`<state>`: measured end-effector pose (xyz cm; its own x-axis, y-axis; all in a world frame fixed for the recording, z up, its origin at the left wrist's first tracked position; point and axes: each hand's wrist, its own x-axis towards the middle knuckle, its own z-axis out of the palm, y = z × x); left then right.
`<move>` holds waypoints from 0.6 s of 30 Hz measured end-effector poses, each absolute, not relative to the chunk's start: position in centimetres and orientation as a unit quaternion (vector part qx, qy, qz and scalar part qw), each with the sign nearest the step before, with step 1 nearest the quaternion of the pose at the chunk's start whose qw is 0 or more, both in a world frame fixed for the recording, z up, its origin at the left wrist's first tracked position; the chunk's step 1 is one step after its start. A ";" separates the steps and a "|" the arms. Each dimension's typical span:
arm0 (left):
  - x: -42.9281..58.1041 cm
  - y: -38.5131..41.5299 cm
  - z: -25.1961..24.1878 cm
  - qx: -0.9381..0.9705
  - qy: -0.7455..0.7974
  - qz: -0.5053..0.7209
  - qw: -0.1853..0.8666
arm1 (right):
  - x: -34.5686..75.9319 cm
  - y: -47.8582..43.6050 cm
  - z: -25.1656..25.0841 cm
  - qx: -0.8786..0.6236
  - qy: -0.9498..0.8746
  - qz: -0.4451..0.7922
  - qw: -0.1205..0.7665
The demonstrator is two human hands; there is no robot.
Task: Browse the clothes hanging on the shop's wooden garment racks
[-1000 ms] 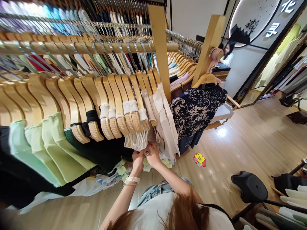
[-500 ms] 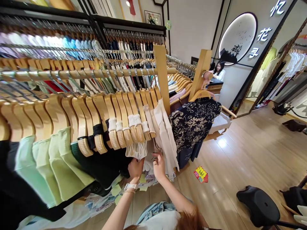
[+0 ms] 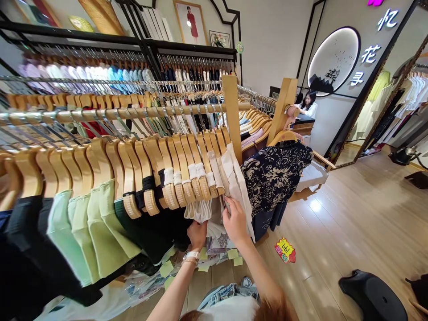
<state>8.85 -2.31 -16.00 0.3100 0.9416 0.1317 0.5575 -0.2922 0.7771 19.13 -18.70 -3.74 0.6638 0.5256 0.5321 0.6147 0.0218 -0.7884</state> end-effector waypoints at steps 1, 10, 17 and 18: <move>8.7 -2.4 -16.1 0.743 0.506 0.303 0.317 | 19.5 -18.4 -3.4 -0.717 -0.414 -0.037 0.559; 6.2 -2.1 -16.0 0.693 0.560 0.327 0.316 | 22.1 -14.5 -2.4 -0.831 -0.375 -0.020 0.409; 4.9 -2.0 -15.6 0.652 0.559 0.362 0.363 | 23.4 -12.1 -3.8 -0.843 -0.341 -0.025 0.416; 4.8 -2.0 -15.5 0.651 0.545 0.364 0.384 | 23.6 -12.1 -4.3 -0.844 -0.339 -0.020 0.416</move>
